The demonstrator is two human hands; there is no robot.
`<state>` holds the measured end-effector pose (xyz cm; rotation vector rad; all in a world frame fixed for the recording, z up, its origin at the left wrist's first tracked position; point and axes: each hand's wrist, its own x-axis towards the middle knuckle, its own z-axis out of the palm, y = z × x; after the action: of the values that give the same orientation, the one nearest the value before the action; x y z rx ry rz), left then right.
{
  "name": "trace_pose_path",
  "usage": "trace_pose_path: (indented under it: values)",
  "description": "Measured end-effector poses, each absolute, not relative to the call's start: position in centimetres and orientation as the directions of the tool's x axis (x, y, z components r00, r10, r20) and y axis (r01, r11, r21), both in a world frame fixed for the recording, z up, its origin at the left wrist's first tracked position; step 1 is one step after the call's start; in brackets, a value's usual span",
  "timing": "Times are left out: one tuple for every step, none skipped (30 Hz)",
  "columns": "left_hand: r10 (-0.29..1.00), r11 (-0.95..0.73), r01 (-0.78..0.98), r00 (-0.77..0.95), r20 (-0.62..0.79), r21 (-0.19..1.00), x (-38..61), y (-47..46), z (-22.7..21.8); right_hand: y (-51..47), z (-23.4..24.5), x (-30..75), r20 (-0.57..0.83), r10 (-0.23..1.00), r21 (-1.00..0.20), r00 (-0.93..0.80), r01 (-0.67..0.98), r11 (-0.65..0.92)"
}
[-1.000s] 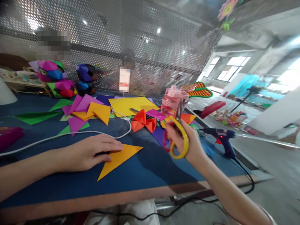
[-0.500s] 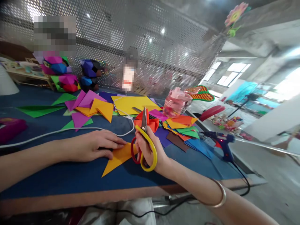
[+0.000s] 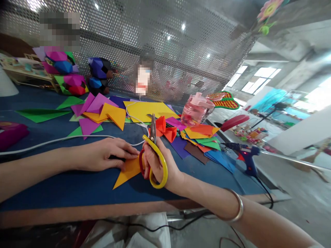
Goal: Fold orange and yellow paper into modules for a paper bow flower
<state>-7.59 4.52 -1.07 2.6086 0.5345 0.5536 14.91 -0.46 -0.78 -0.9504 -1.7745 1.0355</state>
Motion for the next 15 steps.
trace_pose_path:
  values:
    - [0.446, -0.837, 0.278, 0.846, 0.293, 0.471, -7.6, 4.5, -1.1, -0.5, -0.7, 14.8, 0.294, 0.888, -0.908, -0.354, 0.186, 0.375]
    - [0.448, -0.836, 0.28, 0.845, 0.293, 0.472, -7.6, 4.6, -1.2, -0.4, -0.7, 14.8, 0.299, 0.884, -0.906, -0.359, 0.184, 0.382]
    - [0.449, -0.835, 0.281, 0.844, 0.293, 0.473, -7.7, 4.6, -1.2, -0.4, -0.6, 14.7, 0.304, 0.881, -0.904, -0.363, 0.182, 0.387]
    - [0.451, -0.835, 0.282, 0.843, 0.293, 0.472, -7.7, 4.6, -1.3, -0.4, -0.6, 14.7, 0.306, 0.879, -0.903, -0.366, 0.18, 0.39]
    - [0.452, -0.835, 0.284, 0.842, 0.293, 0.471, -7.7, 4.6, -1.4, -0.4, -0.6, 14.6, 0.307, 0.878, -0.903, -0.368, 0.178, 0.391]
    - [0.453, -0.835, 0.285, 0.842, 0.292, 0.47, -7.7, 4.7, -1.4, -0.4, -0.5, 14.6, 0.306, 0.877, -0.904, -0.371, 0.177, 0.39]
    - [0.453, -0.836, 0.287, 0.842, 0.292, 0.468, -7.7, 4.7, -1.4, -0.4, -0.5, 14.6, 0.304, 0.877, -0.904, -0.372, 0.178, 0.389]
    - [0.453, -0.837, 0.289, 0.843, 0.291, 0.465, -7.7, 4.7, -1.4, -0.5, -0.5, 14.6, 0.299, 0.878, -0.905, -0.374, 0.18, 0.385]
    - [0.451, -0.838, 0.289, 0.844, 0.29, 0.463, -7.6, 4.7, -1.4, -0.5, -0.6, 14.5, 0.295, 0.878, -0.906, -0.377, 0.181, 0.383]
    - [0.45, -0.839, 0.289, 0.845, 0.29, 0.46, -7.6, 4.7, -1.3, -0.6, -0.6, 14.5, 0.291, 0.877, -0.907, -0.382, 0.181, 0.38]
    - [0.448, -0.841, 0.288, 0.846, 0.29, 0.457, -7.6, 4.7, -1.2, -0.6, -0.7, 14.4, 0.287, 0.876, -0.909, -0.388, 0.179, 0.377]
    - [0.443, -0.843, 0.286, 0.848, 0.289, 0.455, -7.6, 4.6, -1.2, -0.7, -0.7, 14.2, 0.283, 0.874, -0.911, -0.395, 0.174, 0.374]
    - [0.437, -0.846, 0.28, 0.853, 0.287, 0.454, -7.5, 4.6, -1.0, -0.8, -0.8, 14.0, 0.281, 0.87, -0.913, -0.405, 0.167, 0.373]
    - [0.428, -0.848, 0.273, 0.859, 0.282, 0.454, -7.5, 4.6, -0.9, -0.9, -0.8, 13.8, 0.28, 0.865, -0.915, -0.417, 0.158, 0.372]
    - [0.418, -0.85, 0.265, 0.865, 0.277, 0.455, -7.5, 4.5, -0.8, -0.9, -0.9, 13.6, 0.28, 0.859, -0.916, -0.428, 0.148, 0.372]
